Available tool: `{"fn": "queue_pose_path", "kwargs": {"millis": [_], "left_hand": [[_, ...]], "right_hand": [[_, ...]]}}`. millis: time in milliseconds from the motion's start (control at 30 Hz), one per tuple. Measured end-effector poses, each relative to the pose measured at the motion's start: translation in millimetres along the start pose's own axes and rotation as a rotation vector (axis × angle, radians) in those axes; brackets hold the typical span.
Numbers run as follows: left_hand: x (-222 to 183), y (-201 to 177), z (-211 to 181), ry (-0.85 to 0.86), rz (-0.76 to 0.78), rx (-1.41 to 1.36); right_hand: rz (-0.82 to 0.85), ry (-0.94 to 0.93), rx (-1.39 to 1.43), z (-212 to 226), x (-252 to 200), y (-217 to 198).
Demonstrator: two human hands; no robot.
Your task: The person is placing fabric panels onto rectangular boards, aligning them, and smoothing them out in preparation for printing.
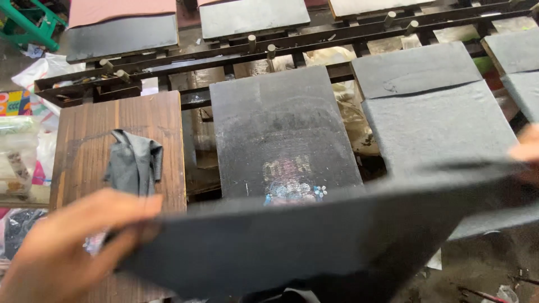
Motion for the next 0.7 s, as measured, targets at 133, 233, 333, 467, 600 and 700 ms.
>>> {"fn": "queue_pose_path", "kwargs": {"millis": [133,233,333,467,600,700], "left_hand": [[61.1,-6.0,101.9,-0.295,-0.178,0.088],[124.2,-0.1,190.5,-0.249,-0.145,0.250],[173.0,-40.6,190.3,0.029,-0.436,0.653],[168.7,-89.8,99.5,0.324,-0.763,0.577],[139.1,-84.8,65.4,0.408,-0.814,0.345],[122.3,-43.9,77.6,0.104,-0.777,-0.302]], "right_hand": [[-0.118,0.722,0.128,85.9,187.9,-96.5],[0.070,0.813,0.154,29.3,233.3,-55.3],[-0.214,0.621,-0.313,-34.2,261.9,-76.0],[-0.611,0.682,-0.523,-38.3,248.3,-133.2],[-0.663,0.772,-0.268,-14.7,226.5,-133.0],[-0.781,0.798,0.210,24.3,223.6,-87.8]]}}
Point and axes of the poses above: each hand's wrist, its own x-axis towards the middle knuckle, its own y-axis out of the palm, z = x × y, the point moved 10 cm from there along x, towards the middle knuckle, and after that the axes turned 15 degrees about -x, right-handed, at the moved point
